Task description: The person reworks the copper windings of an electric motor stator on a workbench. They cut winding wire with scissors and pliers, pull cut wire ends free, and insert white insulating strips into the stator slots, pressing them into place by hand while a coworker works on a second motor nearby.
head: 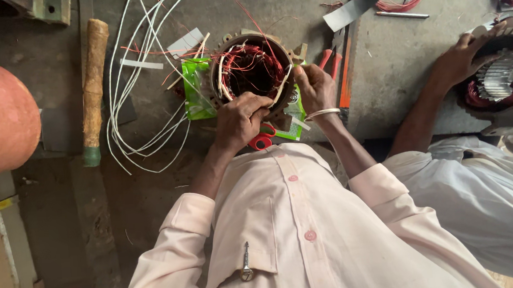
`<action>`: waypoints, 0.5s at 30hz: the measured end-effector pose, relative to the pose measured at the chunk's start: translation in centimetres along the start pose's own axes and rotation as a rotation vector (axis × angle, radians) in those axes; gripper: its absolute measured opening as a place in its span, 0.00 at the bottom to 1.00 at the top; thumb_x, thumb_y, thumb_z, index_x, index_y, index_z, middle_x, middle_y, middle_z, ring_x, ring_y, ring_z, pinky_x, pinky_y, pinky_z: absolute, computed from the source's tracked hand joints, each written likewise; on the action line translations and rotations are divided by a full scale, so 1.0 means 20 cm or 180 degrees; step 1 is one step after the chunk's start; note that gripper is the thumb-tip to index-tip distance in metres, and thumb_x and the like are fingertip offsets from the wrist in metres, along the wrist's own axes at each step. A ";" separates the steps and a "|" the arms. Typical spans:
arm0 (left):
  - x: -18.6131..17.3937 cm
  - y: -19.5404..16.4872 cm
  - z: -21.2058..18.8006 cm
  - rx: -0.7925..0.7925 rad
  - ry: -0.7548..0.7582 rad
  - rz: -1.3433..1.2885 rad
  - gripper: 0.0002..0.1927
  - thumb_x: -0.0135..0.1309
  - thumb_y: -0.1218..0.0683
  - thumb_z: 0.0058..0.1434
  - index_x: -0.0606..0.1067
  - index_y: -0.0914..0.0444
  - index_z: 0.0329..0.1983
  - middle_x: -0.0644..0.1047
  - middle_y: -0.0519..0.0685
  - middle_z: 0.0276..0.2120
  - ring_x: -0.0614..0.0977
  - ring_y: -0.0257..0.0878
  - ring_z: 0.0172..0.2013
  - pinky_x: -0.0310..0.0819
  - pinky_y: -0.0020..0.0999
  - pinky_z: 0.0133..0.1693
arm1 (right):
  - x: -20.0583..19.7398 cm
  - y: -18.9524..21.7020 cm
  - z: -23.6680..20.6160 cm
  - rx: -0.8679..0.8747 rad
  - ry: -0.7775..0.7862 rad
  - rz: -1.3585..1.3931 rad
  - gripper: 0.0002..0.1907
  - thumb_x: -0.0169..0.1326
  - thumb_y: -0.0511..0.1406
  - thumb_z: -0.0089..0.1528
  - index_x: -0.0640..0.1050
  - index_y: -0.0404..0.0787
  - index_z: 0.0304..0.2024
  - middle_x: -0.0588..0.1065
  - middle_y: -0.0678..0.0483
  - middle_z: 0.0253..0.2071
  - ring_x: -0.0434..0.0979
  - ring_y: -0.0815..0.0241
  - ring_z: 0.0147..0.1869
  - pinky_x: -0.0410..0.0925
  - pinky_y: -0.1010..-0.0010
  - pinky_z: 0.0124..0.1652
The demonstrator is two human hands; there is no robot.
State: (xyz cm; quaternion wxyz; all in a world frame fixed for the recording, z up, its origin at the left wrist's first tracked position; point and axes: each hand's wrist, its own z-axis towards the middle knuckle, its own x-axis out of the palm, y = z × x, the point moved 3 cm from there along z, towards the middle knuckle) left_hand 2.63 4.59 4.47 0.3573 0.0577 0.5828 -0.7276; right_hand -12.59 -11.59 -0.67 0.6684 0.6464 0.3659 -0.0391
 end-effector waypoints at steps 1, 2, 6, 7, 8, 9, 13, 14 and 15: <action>0.00 -0.01 -0.01 0.0036 -0.0004 0.0112 0.10 0.63 0.60 0.57 0.81 0.58 0.42 0.81 0.47 0.35 0.84 0.46 0.36 0.78 0.40 0.37 | 0.01 -0.02 0.00 0.0056 0.0094 0.0269 0.14 0.59 0.42 0.69 0.83 0.36 0.45 0.79 0.58 0.32 0.76 0.71 0.36 0.68 0.77 0.35; 0.01 -0.01 -0.01 0.0070 -0.0012 0.0226 0.09 0.64 0.59 0.57 0.81 0.57 0.41 0.80 0.46 0.34 0.84 0.45 0.36 0.78 0.40 0.36 | 0.03 -0.03 0.01 0.0109 0.0191 0.0538 0.14 0.60 0.41 0.68 0.82 0.36 0.46 0.79 0.60 0.32 0.74 0.72 0.35 0.67 0.77 0.34; 0.06 -0.03 -0.01 0.0384 0.0184 0.0620 0.15 0.59 0.63 0.53 0.82 0.56 0.43 0.81 0.44 0.36 0.84 0.44 0.35 0.79 0.38 0.37 | 0.06 -0.03 0.07 0.0232 0.0453 0.0864 0.14 0.60 0.36 0.62 0.83 0.35 0.48 0.73 0.61 0.28 0.67 0.72 0.30 0.63 0.75 0.30; 0.07 -0.04 0.00 0.0342 0.0178 0.0648 0.13 0.60 0.62 0.55 0.83 0.56 0.43 0.80 0.45 0.36 0.84 0.44 0.35 0.78 0.39 0.36 | 0.07 -0.02 0.10 0.0153 0.0462 0.0720 0.14 0.60 0.36 0.62 0.83 0.35 0.48 0.74 0.60 0.28 0.69 0.70 0.30 0.65 0.73 0.31; 0.10 -0.05 0.02 0.0288 0.0180 0.0673 0.12 0.60 0.61 0.57 0.83 0.55 0.43 0.79 0.45 0.36 0.84 0.44 0.35 0.78 0.39 0.35 | 0.07 0.00 0.11 0.0086 0.0475 0.0577 0.14 0.59 0.35 0.62 0.83 0.35 0.48 0.75 0.58 0.28 0.70 0.69 0.31 0.67 0.72 0.32; 0.11 -0.06 0.03 0.0227 0.0187 0.0692 0.11 0.60 0.61 0.58 0.83 0.55 0.43 0.78 0.45 0.36 0.84 0.44 0.35 0.78 0.40 0.35 | 0.07 0.02 0.13 0.0029 0.0490 0.0431 0.13 0.59 0.35 0.62 0.83 0.35 0.48 0.76 0.57 0.29 0.72 0.68 0.31 0.69 0.70 0.33; 0.13 -0.07 0.06 -0.0143 -0.0039 0.0466 0.10 0.62 0.58 0.58 0.82 0.58 0.44 0.78 0.47 0.36 0.84 0.46 0.33 0.78 0.40 0.33 | 0.07 0.14 0.08 -0.1260 -0.0243 -0.0722 0.12 0.62 0.34 0.63 0.83 0.39 0.49 0.81 0.48 0.40 0.83 0.55 0.39 0.75 0.64 0.42; 0.14 -0.07 0.06 -0.0139 -0.0072 0.0455 0.11 0.61 0.59 0.57 0.82 0.58 0.44 0.79 0.47 0.37 0.84 0.45 0.33 0.78 0.40 0.33 | 0.06 0.15 0.06 -0.1219 -0.0265 -0.0850 0.12 0.62 0.34 0.64 0.83 0.38 0.49 0.81 0.47 0.40 0.82 0.52 0.39 0.74 0.62 0.41; 0.14 -0.07 0.06 -0.0142 -0.0109 0.0449 0.12 0.61 0.59 0.56 0.82 0.57 0.44 0.79 0.46 0.38 0.85 0.45 0.34 0.78 0.39 0.33 | 0.06 0.16 0.03 -0.1181 -0.0279 -0.0976 0.12 0.62 0.34 0.64 0.83 0.38 0.49 0.80 0.46 0.40 0.82 0.48 0.39 0.73 0.60 0.40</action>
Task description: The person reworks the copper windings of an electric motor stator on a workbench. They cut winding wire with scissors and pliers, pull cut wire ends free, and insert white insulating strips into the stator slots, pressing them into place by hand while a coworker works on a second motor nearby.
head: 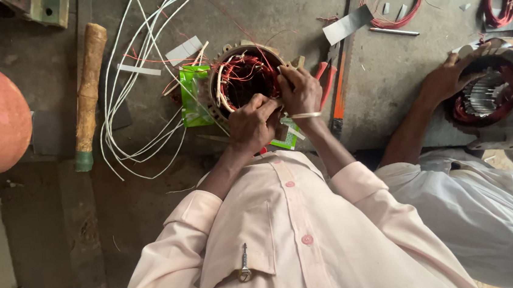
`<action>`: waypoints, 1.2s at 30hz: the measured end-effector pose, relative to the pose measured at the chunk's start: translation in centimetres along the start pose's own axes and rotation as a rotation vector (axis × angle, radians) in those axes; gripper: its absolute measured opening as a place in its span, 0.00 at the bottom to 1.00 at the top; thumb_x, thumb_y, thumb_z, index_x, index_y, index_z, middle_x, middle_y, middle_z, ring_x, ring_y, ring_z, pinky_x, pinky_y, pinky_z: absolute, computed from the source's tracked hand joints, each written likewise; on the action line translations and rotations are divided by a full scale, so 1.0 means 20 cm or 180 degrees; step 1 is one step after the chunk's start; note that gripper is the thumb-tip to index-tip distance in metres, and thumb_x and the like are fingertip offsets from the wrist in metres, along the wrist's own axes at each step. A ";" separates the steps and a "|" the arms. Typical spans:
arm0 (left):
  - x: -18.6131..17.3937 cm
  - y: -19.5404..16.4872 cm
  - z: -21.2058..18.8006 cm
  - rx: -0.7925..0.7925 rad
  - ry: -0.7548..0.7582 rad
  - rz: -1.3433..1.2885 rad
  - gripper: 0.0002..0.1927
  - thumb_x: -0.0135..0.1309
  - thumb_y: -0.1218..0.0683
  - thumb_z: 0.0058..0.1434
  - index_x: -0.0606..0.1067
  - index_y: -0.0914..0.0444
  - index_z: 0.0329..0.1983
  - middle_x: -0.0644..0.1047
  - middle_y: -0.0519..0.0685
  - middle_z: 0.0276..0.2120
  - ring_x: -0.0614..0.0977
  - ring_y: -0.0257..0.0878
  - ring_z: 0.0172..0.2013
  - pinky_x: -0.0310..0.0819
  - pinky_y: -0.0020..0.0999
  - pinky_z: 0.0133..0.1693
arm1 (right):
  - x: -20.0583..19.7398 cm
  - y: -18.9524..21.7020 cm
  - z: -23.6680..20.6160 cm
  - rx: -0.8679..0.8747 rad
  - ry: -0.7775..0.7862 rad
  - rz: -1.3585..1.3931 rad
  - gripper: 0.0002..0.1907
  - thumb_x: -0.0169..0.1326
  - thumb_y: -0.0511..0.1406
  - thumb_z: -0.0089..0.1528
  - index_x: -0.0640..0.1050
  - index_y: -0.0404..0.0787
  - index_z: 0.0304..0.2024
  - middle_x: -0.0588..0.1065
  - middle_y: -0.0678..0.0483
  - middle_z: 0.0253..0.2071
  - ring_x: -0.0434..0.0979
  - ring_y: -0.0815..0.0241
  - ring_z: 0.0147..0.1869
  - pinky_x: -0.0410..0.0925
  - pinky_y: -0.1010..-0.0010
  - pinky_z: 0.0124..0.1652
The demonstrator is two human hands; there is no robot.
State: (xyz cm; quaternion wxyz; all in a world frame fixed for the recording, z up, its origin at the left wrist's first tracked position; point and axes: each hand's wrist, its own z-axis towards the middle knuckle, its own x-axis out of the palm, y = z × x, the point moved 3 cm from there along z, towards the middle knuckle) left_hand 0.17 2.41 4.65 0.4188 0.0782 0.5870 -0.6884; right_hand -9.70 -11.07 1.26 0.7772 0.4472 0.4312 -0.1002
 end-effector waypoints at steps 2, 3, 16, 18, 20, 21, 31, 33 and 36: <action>0.00 0.00 0.00 0.0020 0.0015 0.0012 0.11 0.62 0.57 0.56 0.82 0.57 0.43 0.79 0.47 0.38 0.84 0.46 0.33 0.78 0.39 0.33 | -0.02 0.04 -0.04 0.0062 -0.0195 0.0104 0.12 0.62 0.35 0.65 0.83 0.40 0.51 0.80 0.48 0.43 0.81 0.49 0.43 0.73 0.61 0.43; 0.01 0.00 0.00 0.0036 0.0016 0.0027 0.10 0.63 0.57 0.56 0.82 0.57 0.42 0.79 0.47 0.38 0.84 0.46 0.33 0.78 0.39 0.33 | -0.03 0.05 -0.05 0.0084 -0.0299 0.0163 0.12 0.62 0.36 0.66 0.82 0.40 0.51 0.79 0.48 0.44 0.81 0.50 0.45 0.72 0.61 0.45; 0.01 -0.01 0.04 -0.0487 -0.0090 0.0296 0.08 0.63 0.58 0.52 0.76 0.59 0.34 0.76 0.47 0.34 0.82 0.50 0.29 0.74 0.46 0.28 | -0.02 0.04 -0.01 -0.0093 0.0060 -0.0278 0.21 0.60 0.33 0.61 0.83 0.57 0.56 0.66 0.45 0.63 0.64 0.39 0.64 0.62 0.49 0.59; 0.00 -0.01 0.02 -0.0462 -0.0102 0.0310 0.08 0.62 0.58 0.53 0.75 0.59 0.34 0.76 0.47 0.35 0.82 0.50 0.30 0.75 0.46 0.29 | 0.01 0.01 0.00 -0.0081 0.0089 -0.0362 0.21 0.61 0.34 0.59 0.83 0.60 0.54 0.64 0.44 0.66 0.61 0.35 0.67 0.62 0.47 0.59; -0.01 0.00 0.01 -0.0484 -0.0092 0.0276 0.08 0.62 0.57 0.53 0.75 0.59 0.34 0.76 0.48 0.35 0.82 0.50 0.30 0.75 0.47 0.30 | 0.03 0.00 0.01 -0.0093 0.0266 -0.0282 0.21 0.61 0.33 0.60 0.83 0.60 0.55 0.64 0.43 0.67 0.58 0.34 0.70 0.60 0.44 0.61; -0.01 0.00 0.02 -0.0460 -0.0107 0.0264 0.08 0.62 0.57 0.52 0.75 0.59 0.34 0.76 0.48 0.35 0.82 0.50 0.30 0.75 0.47 0.30 | 0.03 -0.01 0.02 -0.0119 0.0318 -0.0244 0.22 0.61 0.33 0.60 0.83 0.60 0.55 0.63 0.42 0.68 0.57 0.33 0.71 0.59 0.43 0.62; -0.15 0.07 0.06 -0.0465 -0.0534 -0.0070 0.11 0.63 0.58 0.57 0.79 0.61 0.43 0.78 0.52 0.38 0.82 0.49 0.36 0.78 0.41 0.38 | 0.01 0.02 0.15 -0.0347 0.0723 -0.0131 0.22 0.68 0.44 0.53 0.84 0.54 0.50 0.65 0.41 0.64 0.54 0.33 0.69 0.55 0.40 0.62; -0.19 0.09 0.05 -0.0643 -0.0531 -0.0246 0.10 0.62 0.59 0.59 0.79 0.62 0.43 0.77 0.53 0.37 0.82 0.47 0.34 0.78 0.38 0.35 | 0.07 0.01 0.14 -0.0172 0.0862 -0.0090 0.17 0.68 0.44 0.53 0.85 0.55 0.45 0.68 0.44 0.62 0.56 0.36 0.69 0.55 0.42 0.64; -0.26 0.10 0.04 -0.0680 -0.0550 -0.0442 0.07 0.60 0.60 0.62 0.79 0.63 0.43 0.78 0.50 0.36 0.82 0.41 0.34 0.79 0.34 0.33 | 0.08 -0.10 0.13 -0.0125 0.0603 0.0445 0.12 0.68 0.39 0.54 0.86 0.50 0.41 0.74 0.47 0.53 0.66 0.45 0.63 0.63 0.49 0.61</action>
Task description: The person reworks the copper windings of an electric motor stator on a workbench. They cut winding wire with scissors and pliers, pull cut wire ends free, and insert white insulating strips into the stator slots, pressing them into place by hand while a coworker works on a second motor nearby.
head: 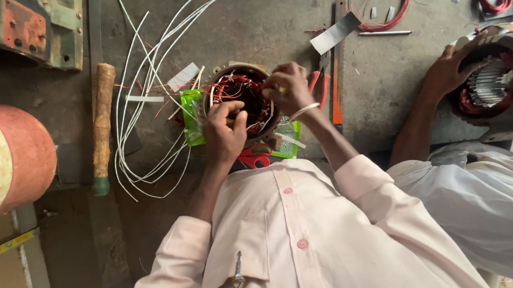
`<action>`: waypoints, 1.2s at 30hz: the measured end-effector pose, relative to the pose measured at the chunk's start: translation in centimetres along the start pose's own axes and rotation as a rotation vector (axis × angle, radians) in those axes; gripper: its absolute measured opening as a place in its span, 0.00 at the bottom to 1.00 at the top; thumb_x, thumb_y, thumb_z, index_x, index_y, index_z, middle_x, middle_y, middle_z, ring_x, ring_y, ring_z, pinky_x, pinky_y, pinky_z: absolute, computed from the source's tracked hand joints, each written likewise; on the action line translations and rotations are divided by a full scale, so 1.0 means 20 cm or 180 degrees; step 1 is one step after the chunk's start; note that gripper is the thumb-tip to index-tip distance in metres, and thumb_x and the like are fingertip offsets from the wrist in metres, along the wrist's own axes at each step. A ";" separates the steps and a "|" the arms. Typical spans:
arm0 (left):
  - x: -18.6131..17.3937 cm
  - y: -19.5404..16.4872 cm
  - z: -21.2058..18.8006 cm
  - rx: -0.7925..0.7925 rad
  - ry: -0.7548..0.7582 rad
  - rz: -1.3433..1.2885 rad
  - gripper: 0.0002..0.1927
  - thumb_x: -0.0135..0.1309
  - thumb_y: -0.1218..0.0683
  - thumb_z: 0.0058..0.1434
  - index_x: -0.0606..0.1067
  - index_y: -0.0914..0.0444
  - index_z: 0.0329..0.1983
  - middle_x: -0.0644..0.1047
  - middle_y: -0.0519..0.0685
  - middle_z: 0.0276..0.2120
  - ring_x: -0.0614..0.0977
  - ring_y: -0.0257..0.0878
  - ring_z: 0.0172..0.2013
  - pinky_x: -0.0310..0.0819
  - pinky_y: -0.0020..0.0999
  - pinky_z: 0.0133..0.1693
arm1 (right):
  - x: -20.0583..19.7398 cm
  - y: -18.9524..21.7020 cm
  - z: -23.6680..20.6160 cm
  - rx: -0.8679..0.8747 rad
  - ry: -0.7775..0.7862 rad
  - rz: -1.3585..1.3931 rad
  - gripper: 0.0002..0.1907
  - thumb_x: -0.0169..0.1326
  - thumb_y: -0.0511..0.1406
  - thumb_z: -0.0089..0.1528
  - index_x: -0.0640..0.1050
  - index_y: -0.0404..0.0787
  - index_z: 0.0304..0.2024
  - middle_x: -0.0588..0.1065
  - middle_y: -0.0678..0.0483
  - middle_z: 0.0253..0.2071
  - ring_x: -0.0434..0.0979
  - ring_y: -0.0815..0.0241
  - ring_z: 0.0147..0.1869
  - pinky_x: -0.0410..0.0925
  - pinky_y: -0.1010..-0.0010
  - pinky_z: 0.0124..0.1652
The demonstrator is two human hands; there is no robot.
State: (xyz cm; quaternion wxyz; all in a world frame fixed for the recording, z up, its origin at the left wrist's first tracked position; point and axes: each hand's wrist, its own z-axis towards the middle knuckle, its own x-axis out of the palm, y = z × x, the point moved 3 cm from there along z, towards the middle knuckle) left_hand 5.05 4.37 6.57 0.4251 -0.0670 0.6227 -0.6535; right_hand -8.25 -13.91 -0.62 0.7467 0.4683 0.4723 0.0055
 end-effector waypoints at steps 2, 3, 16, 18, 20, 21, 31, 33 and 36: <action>-0.06 0.00 -0.03 -0.0133 -0.0051 -0.0246 0.07 0.59 0.60 0.63 0.79 0.64 0.44 0.78 0.50 0.37 0.82 0.38 0.33 0.79 0.32 0.31 | -0.06 -0.14 -0.06 0.0573 -0.0314 0.1095 0.07 0.63 0.37 0.61 0.82 0.45 0.41 0.75 0.49 0.49 0.72 0.54 0.52 0.69 0.59 0.52; -0.09 0.00 -0.04 -0.0196 -0.0100 -0.0380 0.07 0.58 0.60 0.63 0.79 0.64 0.44 0.78 0.49 0.38 0.82 0.36 0.33 0.80 0.30 0.30 | -0.09 -0.20 -0.08 0.0838 -0.0464 0.1629 0.05 0.61 0.36 0.65 0.81 0.43 0.41 0.75 0.50 0.47 0.75 0.59 0.47 0.72 0.64 0.47; -0.08 -0.03 -0.15 -0.0287 0.0251 -0.0093 0.06 0.58 0.59 0.64 0.80 0.64 0.43 0.79 0.50 0.37 0.82 0.38 0.32 0.77 0.32 0.34 | -0.10 -0.05 -0.24 0.0562 -0.0447 0.3226 0.06 0.57 0.36 0.71 0.73 0.41 0.45 0.81 0.49 0.41 0.84 0.59 0.45 0.76 0.71 0.41; -0.06 -0.04 -0.15 -0.0236 0.0238 -0.0233 0.06 0.57 0.60 0.65 0.79 0.65 0.44 0.79 0.51 0.39 0.82 0.40 0.35 0.78 0.32 0.34 | -0.08 -0.04 -0.28 0.0031 -0.0336 0.3394 0.06 0.57 0.34 0.72 0.74 0.39 0.47 0.79 0.48 0.45 0.83 0.57 0.49 0.78 0.65 0.48; -0.05 -0.03 -0.17 -0.0381 0.0173 -0.0195 0.06 0.57 0.60 0.65 0.79 0.65 0.44 0.79 0.50 0.38 0.82 0.37 0.34 0.78 0.31 0.35 | -0.09 -0.14 -0.28 0.0574 -0.0722 0.3593 0.07 0.58 0.34 0.71 0.74 0.39 0.48 0.80 0.47 0.40 0.83 0.57 0.41 0.74 0.68 0.37; -0.06 -0.01 -0.19 -0.0472 0.0138 -0.0169 0.06 0.57 0.60 0.65 0.79 0.65 0.44 0.79 0.50 0.38 0.82 0.36 0.34 0.78 0.31 0.35 | -0.10 -0.20 -0.28 0.0873 -0.0894 0.3682 0.07 0.58 0.33 0.70 0.74 0.39 0.48 0.80 0.46 0.37 0.83 0.58 0.38 0.72 0.70 0.32; -0.28 0.21 -0.26 -0.1503 -0.0760 -0.0966 0.24 0.62 0.57 0.62 0.72 0.63 0.61 0.76 0.47 0.48 0.77 0.32 0.42 0.76 0.28 0.46 | -0.66 0.19 -0.37 0.0172 -0.2035 0.2014 0.08 0.55 0.28 0.73 0.74 0.39 0.53 0.74 0.52 0.40 0.76 0.63 0.38 0.70 0.75 0.39; -0.31 0.22 -0.20 -0.1575 -0.0441 -0.0603 0.28 0.64 0.56 0.59 0.71 0.65 0.62 0.77 0.48 0.51 0.77 0.35 0.47 0.75 0.32 0.47 | -0.66 0.48 -0.31 -0.0882 -0.1526 0.0962 0.10 0.55 0.25 0.69 0.72 0.37 0.51 0.76 0.49 0.42 0.79 0.55 0.43 0.73 0.66 0.44; -0.28 0.21 -0.05 -0.1080 0.0014 -0.0010 0.30 0.68 0.56 0.52 0.74 0.66 0.59 0.76 0.54 0.52 0.77 0.45 0.50 0.75 0.40 0.47 | -0.37 0.75 -0.03 -0.1277 0.0049 0.0072 0.18 0.64 0.26 0.62 0.77 0.41 0.54 0.77 0.48 0.47 0.79 0.48 0.50 0.73 0.62 0.48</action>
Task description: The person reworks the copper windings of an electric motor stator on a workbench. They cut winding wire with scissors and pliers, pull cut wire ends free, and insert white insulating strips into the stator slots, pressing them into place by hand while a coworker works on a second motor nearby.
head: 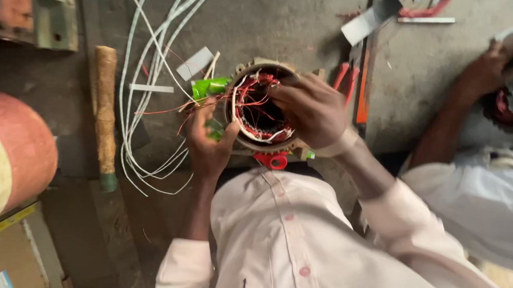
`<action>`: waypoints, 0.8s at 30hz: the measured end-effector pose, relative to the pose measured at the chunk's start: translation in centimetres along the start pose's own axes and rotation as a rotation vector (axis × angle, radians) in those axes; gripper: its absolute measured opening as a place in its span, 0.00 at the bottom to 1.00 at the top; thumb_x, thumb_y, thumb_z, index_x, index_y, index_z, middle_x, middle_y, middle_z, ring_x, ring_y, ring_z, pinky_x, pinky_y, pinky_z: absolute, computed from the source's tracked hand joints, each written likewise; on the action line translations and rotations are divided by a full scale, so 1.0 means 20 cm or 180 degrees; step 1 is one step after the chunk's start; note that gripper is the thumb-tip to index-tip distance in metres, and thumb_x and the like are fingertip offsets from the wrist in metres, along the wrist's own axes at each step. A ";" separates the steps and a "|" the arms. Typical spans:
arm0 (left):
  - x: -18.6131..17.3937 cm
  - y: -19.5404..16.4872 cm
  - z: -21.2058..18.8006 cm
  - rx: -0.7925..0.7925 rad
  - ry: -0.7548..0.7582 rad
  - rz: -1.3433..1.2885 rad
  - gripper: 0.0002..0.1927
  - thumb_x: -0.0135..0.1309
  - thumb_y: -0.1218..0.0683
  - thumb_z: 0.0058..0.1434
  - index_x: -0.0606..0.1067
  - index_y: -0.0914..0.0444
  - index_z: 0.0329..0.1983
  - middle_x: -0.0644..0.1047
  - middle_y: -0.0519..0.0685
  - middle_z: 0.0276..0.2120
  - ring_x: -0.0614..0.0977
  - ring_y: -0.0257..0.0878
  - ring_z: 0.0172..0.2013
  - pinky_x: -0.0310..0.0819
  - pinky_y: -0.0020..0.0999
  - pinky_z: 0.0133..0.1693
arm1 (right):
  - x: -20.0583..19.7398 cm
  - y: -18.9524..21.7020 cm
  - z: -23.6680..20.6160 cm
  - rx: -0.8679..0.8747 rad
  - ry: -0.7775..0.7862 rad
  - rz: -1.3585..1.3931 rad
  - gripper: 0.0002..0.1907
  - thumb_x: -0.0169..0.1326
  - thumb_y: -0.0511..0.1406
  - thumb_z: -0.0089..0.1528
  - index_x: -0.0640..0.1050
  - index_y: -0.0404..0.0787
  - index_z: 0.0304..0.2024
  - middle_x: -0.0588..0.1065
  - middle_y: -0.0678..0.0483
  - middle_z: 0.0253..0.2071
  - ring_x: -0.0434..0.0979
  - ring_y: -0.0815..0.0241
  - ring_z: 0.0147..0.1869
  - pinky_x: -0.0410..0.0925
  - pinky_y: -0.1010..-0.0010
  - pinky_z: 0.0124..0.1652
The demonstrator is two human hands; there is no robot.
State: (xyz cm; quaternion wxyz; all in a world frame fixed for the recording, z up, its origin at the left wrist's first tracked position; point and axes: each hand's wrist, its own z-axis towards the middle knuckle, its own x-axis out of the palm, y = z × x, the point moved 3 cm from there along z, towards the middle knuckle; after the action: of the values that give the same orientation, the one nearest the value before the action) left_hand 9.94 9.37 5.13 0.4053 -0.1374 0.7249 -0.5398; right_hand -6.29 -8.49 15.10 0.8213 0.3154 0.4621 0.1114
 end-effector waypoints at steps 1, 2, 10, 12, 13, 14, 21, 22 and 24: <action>0.02 -0.03 0.01 0.0242 0.0104 -0.0018 0.30 0.68 0.55 0.53 0.74 0.66 0.59 0.76 0.54 0.53 0.78 0.47 0.52 0.74 0.42 0.51 | 0.11 -0.01 0.10 -0.0092 0.0261 -0.0397 0.18 0.63 0.29 0.59 0.79 0.40 0.51 0.78 0.49 0.48 0.79 0.46 0.48 0.71 0.60 0.48; 0.04 -0.05 0.05 0.0482 0.0184 -0.0033 0.29 0.69 0.55 0.54 0.75 0.66 0.59 0.77 0.54 0.54 0.78 0.50 0.54 0.73 0.44 0.55 | 0.20 -0.02 0.18 -0.0211 0.0532 -0.0768 0.18 0.63 0.32 0.55 0.80 0.39 0.49 0.79 0.50 0.49 0.78 0.44 0.46 0.70 0.59 0.47; 0.06 -0.11 0.14 0.1133 0.0618 0.0081 0.31 0.69 0.47 0.56 0.75 0.64 0.60 0.73 0.56 0.58 0.74 0.54 0.61 0.65 0.50 0.64 | 0.32 -0.30 0.20 0.0056 0.1248 -0.0338 0.09 0.62 0.40 0.63 0.81 0.43 0.40 0.79 0.53 0.38 0.78 0.50 0.43 0.70 0.59 0.46; 0.08 -0.13 0.19 0.1345 0.0737 0.0038 0.34 0.68 0.44 0.56 0.74 0.64 0.61 0.72 0.58 0.59 0.72 0.54 0.62 0.63 0.50 0.64 | 0.30 -0.34 0.18 0.0278 0.1294 -0.0251 0.09 0.63 0.41 0.62 0.81 0.43 0.39 0.79 0.52 0.36 0.77 0.49 0.41 0.69 0.58 0.44; 0.10 -0.14 0.20 0.1412 0.0686 0.0064 0.33 0.68 0.43 0.56 0.75 0.64 0.60 0.72 0.58 0.58 0.72 0.55 0.61 0.63 0.50 0.62 | 0.29 -0.34 0.17 0.0282 0.1228 -0.0217 0.10 0.63 0.41 0.63 0.81 0.43 0.40 0.79 0.52 0.36 0.77 0.49 0.41 0.70 0.58 0.44; 0.11 -0.15 0.22 0.1480 0.0622 0.0092 0.32 0.68 0.42 0.55 0.76 0.64 0.58 0.72 0.58 0.57 0.72 0.55 0.59 0.62 0.51 0.61 | 0.29 -0.33 0.17 0.0273 0.1162 -0.0183 0.10 0.63 0.41 0.64 0.80 0.43 0.41 0.79 0.52 0.37 0.77 0.49 0.42 0.70 0.58 0.45; 0.20 -0.10 0.24 0.1216 0.0470 -0.0258 0.12 0.65 0.51 0.62 0.81 0.64 0.43 0.73 0.54 0.55 0.73 0.50 0.56 0.66 0.45 0.58 | 0.29 -0.26 0.20 0.0297 0.1311 -0.0239 0.24 0.65 0.36 0.53 0.75 0.44 0.52 0.79 0.53 0.42 0.78 0.47 0.44 0.67 0.58 0.47; 0.19 -0.09 0.23 0.1173 0.0510 -0.0357 0.11 0.64 0.53 0.62 0.81 0.64 0.42 0.73 0.54 0.54 0.74 0.50 0.56 0.66 0.45 0.59 | 0.30 -0.26 0.20 0.0272 0.1339 -0.0441 0.26 0.66 0.35 0.51 0.75 0.44 0.52 0.79 0.53 0.42 0.77 0.47 0.43 0.66 0.58 0.47; 0.15 -0.08 0.21 0.1065 0.0588 -0.0559 0.08 0.64 0.55 0.63 0.80 0.64 0.40 0.73 0.53 0.54 0.75 0.50 0.57 0.68 0.45 0.60 | 0.31 -0.28 0.21 0.0327 0.1432 -0.0621 0.26 0.66 0.34 0.50 0.76 0.44 0.51 0.79 0.54 0.40 0.77 0.47 0.43 0.66 0.57 0.45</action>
State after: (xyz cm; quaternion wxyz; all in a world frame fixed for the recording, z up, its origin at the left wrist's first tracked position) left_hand 10.68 4.00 4.96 0.3057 -0.0808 0.6444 -0.6962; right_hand 0.10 -11.56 8.93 0.6876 0.2779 0.6665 0.0755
